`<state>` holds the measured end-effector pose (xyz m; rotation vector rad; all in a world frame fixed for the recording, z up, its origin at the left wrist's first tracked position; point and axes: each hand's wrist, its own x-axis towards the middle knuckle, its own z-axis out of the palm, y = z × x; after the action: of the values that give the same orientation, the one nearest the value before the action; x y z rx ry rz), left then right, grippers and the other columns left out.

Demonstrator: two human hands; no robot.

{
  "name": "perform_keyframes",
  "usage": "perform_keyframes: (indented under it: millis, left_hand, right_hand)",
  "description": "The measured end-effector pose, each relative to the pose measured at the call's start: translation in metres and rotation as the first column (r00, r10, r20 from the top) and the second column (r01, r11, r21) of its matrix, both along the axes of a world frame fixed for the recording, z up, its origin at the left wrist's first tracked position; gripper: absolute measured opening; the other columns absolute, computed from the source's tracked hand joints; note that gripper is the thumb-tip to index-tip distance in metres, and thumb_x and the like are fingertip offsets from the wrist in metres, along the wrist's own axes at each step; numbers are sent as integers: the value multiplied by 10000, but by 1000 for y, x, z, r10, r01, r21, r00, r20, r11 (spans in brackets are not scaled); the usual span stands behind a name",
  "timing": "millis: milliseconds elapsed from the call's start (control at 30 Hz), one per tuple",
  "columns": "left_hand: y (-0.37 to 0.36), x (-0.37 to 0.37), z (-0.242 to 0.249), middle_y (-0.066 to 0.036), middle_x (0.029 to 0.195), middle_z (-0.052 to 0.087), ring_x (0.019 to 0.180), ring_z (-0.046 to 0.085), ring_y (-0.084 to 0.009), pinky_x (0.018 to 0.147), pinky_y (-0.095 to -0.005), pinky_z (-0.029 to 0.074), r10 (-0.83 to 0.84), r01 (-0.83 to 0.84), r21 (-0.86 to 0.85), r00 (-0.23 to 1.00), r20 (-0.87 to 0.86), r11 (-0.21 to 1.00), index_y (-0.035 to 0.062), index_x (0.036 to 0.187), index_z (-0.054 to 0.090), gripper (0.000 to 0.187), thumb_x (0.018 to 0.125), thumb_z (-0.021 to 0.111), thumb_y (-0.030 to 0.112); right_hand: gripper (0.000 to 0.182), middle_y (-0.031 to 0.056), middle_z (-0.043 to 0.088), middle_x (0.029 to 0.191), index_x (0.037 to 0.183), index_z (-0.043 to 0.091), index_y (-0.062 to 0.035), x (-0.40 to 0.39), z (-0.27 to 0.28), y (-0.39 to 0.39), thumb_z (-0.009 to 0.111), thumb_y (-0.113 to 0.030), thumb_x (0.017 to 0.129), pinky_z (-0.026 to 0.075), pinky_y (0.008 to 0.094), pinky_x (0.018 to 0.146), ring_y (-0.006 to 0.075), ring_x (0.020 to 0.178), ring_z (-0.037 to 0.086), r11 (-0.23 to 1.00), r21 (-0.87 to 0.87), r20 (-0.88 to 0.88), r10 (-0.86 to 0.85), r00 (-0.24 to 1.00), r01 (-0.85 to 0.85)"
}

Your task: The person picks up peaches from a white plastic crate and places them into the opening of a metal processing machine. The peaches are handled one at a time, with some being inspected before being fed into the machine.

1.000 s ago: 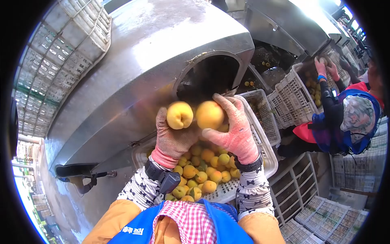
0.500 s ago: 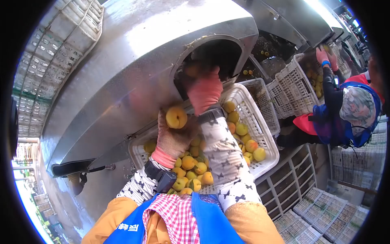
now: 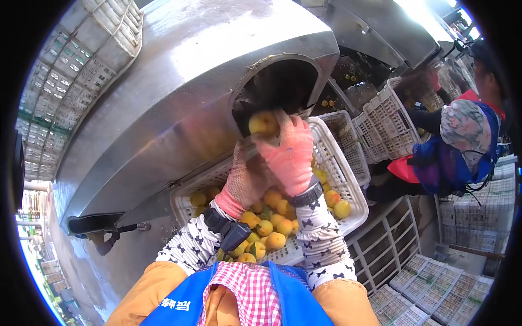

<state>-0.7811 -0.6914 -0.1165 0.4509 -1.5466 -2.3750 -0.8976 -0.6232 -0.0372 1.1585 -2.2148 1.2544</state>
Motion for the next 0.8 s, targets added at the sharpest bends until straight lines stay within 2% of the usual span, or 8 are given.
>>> perform_keyframes:
  millis: [67,167,333,367,467,633,733,800]
  left_hand:
    - [-12,20,2,-159,1291,568,1130,567,-256,991,-406,465,-94,51,629,995,35,776,32,1343,512,735,926,570,634]
    - [-8,49,-35,-130,1167,606,1002,591,-242,893,-379,498,26,-175,576,966,256,799,11,1256,578,653,920,630,568]
    - [-18,57,-50,-117,1098,629,979,599,-242,889,-381,494,80,-259,479,929,362,839,15,1237,601,538,956,616,473]
    - [-15,59,-48,-117,1098,629,979,599,-242,889,-381,494,80,-267,483,925,372,834,15,1237,601,538,956,616,473]
    - [-17,43,-28,-142,1156,634,1063,605,-251,945,-400,486,73,-162,549,981,180,820,16,1232,606,505,969,611,448]
    - [-15,18,48,-141,1259,614,1175,584,-270,1060,-428,441,68,24,646,991,-118,763,10,1277,574,434,997,592,341]
    - [-12,14,61,-131,1295,600,1195,575,-265,1085,-429,427,56,-1,527,994,-90,850,4,1314,552,425,1010,572,300]
    - [-16,14,66,-132,1303,600,1203,576,-256,1096,-426,423,54,29,477,986,-159,879,3,1338,538,429,1014,566,282]
  right_hand:
    - [465,172,652,980,1103,655,-18,-28,-7,-16,797,-239,719,510,470,819,392,906,617,997,-67,71,39,997,-34]
    - [268,151,657,934,951,655,-21,-38,-20,-33,750,-182,758,520,456,810,378,884,624,972,233,65,-37,997,21]
    - [468,211,617,1070,1080,610,-5,-28,-4,-20,770,-305,758,528,454,801,394,908,625,998,-19,285,-56,957,64]
    - [517,223,605,1098,1133,590,-3,-36,-7,-23,776,-299,752,530,448,803,395,918,623,997,77,101,16,995,-24]
    - [652,229,599,1143,1258,552,1,-44,-20,-27,793,-303,734,532,444,833,401,979,619,939,328,5,103,995,-99]
    - [732,211,603,1146,1307,551,-1,3,3,20,836,-227,671,535,418,861,382,1027,620,991,55,165,114,980,-125]
    - [834,170,553,1284,1389,510,-1,21,25,54,858,-216,663,501,376,941,308,1147,590,908,14,422,375,825,-419]
    - [860,155,517,1348,1420,493,-13,16,25,64,859,-232,673,468,370,997,282,1214,557,905,-248,772,400,494,-345]
